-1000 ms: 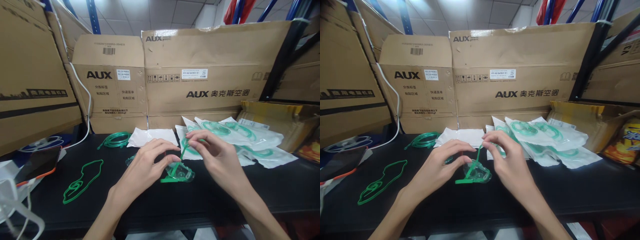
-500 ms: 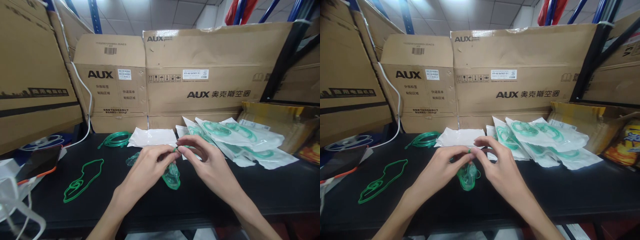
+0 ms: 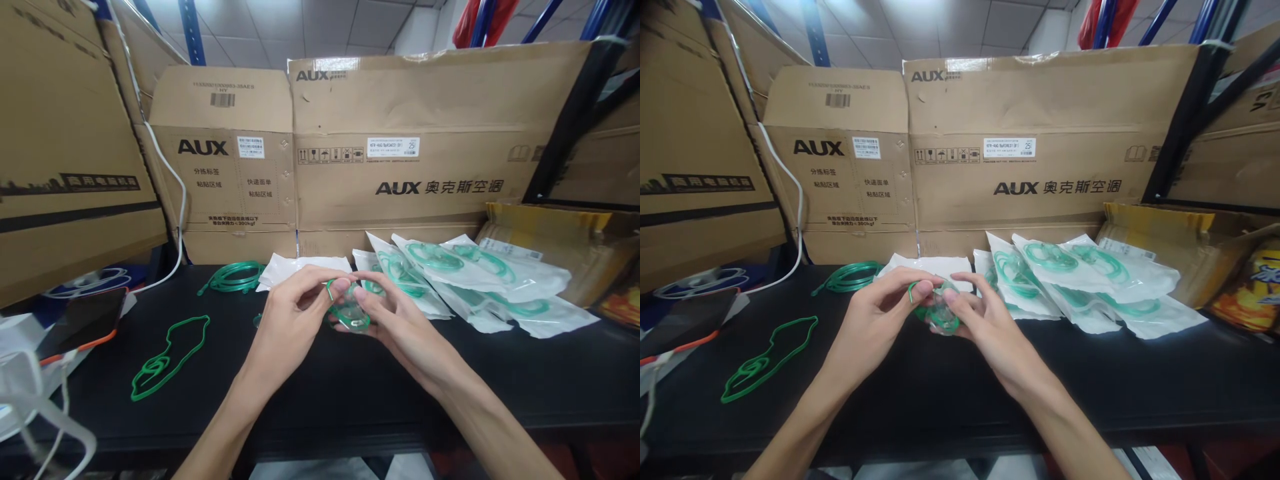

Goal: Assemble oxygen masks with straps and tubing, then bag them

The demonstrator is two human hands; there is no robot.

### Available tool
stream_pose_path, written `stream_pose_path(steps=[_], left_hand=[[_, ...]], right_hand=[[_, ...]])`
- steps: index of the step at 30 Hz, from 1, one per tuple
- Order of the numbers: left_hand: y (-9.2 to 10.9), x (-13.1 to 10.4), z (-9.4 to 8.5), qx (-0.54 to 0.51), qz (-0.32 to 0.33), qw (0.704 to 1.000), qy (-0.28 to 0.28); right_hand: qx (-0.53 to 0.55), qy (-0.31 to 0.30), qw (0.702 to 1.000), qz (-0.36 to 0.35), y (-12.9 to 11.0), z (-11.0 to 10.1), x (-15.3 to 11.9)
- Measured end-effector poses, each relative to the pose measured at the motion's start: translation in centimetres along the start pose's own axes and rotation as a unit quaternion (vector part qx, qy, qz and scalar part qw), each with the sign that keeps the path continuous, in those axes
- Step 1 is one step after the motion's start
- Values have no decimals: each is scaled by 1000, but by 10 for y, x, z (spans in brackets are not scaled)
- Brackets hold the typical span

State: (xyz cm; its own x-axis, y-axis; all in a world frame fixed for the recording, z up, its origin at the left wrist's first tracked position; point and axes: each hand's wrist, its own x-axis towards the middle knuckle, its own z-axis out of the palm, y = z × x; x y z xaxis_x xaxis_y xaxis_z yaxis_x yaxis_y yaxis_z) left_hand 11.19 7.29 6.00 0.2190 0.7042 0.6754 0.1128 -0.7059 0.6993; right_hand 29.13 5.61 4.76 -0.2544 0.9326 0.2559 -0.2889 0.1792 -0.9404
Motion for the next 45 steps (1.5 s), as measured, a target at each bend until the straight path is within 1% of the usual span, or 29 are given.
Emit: stream_pose_path(steps=[3,6,9,12,14,16,17,19,20,22,24,26,28,31,32,33,35,37,38,40,41,42,43,44,45], left_hand=[[-1,0,-1,-21,-15,1000,-3],[-5,0,-2,-15,-42,999,-30],[-7,1,-1,47,-38,996,-59],[-7,1,0,114,-35,989,-82],[-5,1,-2,159,-40,981,-107],[-5,2,-8,202,-48,971,-121],[-6,2,-13,221,-51,966,-120],[-8,4,-25,261,-48,959,-99],[-10,5,-32,282,-44,955,-83],[-11,7,-45,323,-40,944,-52],[-12,9,-54,347,-37,937,-36],[-12,9,-61,344,-30,937,-56],[-13,7,-67,325,-31,938,-115],[-20,1,-77,305,-73,924,-218],[-23,-2,-80,307,-97,917,-236],[-25,-4,-83,314,-120,910,-243],[-27,-6,-88,340,-160,900,-219],[-24,-4,-94,379,-175,895,-160],[-21,-2,-97,397,-173,893,-120],[-17,4,-108,432,-163,886,-45],[-16,8,-115,455,-162,875,-22],[-18,12,-123,479,-166,862,-10],[-21,17,-132,508,-175,843,-13],[-27,23,-141,537,-188,822,-32],[-34,29,-149,549,-198,810,-50]], right_hand=[[6,36,999,-26,-3,-4,1],[0,42,999,-28,-8,-8,2],[-8,63,998,-16,-7,-9,3],[-30,91,995,-22,-1,-11,5],[-80,99,991,-44,2,-15,7],[-158,116,977,-80,-2,-22,8],[-197,132,967,-98,-6,-28,9],[-250,178,943,-125,-17,-40,8],[-263,199,935,-132,-22,-47,8],[-275,216,926,-141,-31,-58,6],[-285,209,924,-147,-36,-64,4],[-301,194,922,-146,-35,-66,4],[-324,158,924,-129,-31,-64,4],[-345,57,934,-77,-22,-63,4],[-354,23,933,-62,-18,-63,4],[-373,-8,926,-52,-14,-63,4],[-432,-50,900,-38,-6,-64,2],[-487,-72,870,-19,3,-63,0],[-501,-74,862,-8,7,-61,-2],[-504,-71,861,11,14,-55,-6],[-500,-68,863,18,16,-51,-7],[-498,-65,864,23,17,-48,-9],[-498,-63,864,28,18,-44,-10],[-500,-63,863,33,18,-42,-11],[-502,-64,862,37,17,-40,-11]])
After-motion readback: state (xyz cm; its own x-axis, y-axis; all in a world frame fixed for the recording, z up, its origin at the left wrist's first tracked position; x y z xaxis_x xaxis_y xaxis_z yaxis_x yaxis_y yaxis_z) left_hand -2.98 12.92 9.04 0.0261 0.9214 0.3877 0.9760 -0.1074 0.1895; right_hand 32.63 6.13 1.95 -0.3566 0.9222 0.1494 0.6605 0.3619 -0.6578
